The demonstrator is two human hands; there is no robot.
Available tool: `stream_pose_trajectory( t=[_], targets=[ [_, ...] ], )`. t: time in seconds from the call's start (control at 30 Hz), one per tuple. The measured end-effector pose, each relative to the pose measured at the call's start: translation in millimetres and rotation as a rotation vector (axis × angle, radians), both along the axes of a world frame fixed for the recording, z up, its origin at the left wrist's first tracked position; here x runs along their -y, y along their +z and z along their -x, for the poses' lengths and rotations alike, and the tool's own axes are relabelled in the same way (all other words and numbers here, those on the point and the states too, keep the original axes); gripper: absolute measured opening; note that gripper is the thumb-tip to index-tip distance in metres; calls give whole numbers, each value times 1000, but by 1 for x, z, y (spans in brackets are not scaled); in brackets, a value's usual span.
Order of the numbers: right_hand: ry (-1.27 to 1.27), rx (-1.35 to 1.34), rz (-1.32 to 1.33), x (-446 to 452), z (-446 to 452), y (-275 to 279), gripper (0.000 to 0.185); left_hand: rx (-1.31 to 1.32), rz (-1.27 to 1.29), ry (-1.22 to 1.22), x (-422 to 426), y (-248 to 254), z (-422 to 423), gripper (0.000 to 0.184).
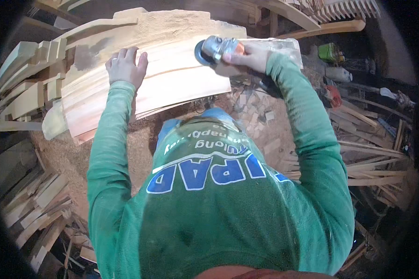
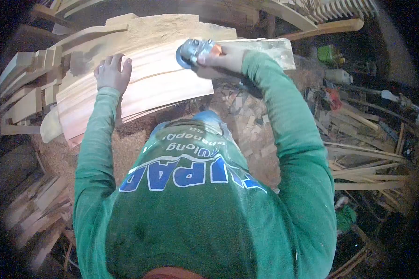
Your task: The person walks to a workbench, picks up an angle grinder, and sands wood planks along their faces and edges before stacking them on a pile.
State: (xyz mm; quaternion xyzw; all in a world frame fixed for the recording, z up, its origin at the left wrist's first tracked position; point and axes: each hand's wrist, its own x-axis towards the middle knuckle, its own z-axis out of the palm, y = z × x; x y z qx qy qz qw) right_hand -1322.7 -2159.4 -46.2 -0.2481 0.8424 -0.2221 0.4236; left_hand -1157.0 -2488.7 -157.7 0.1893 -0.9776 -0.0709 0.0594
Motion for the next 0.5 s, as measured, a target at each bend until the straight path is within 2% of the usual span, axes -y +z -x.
stream_pose_trajectory(
  t=[0.03,0.07,0.13,0.27,0.33,0.43,0.5],
  targets=[
    [26,71,-105,2,-8,12,80,31,13,-1,-1,1,0,44],
    [-9,132,-89,-10,-14,1,78,50,-13,-42,0,2,1,45],
    [3,166,97,-23,-36,10,75,77,-57,-112,11,4,9,46],
    [-30,229,74,-54,-73,-12,78,344,-341,-172,52,5,35,56],
    [-11,225,25,-47,-81,-4,80,420,-390,-244,61,5,49,57],
    [21,217,21,-13,-75,12,78,456,-665,-195,68,-6,55,54],
    [41,262,161,5,-60,-3,77,441,-644,-194,68,-10,56,53]
  ],
)
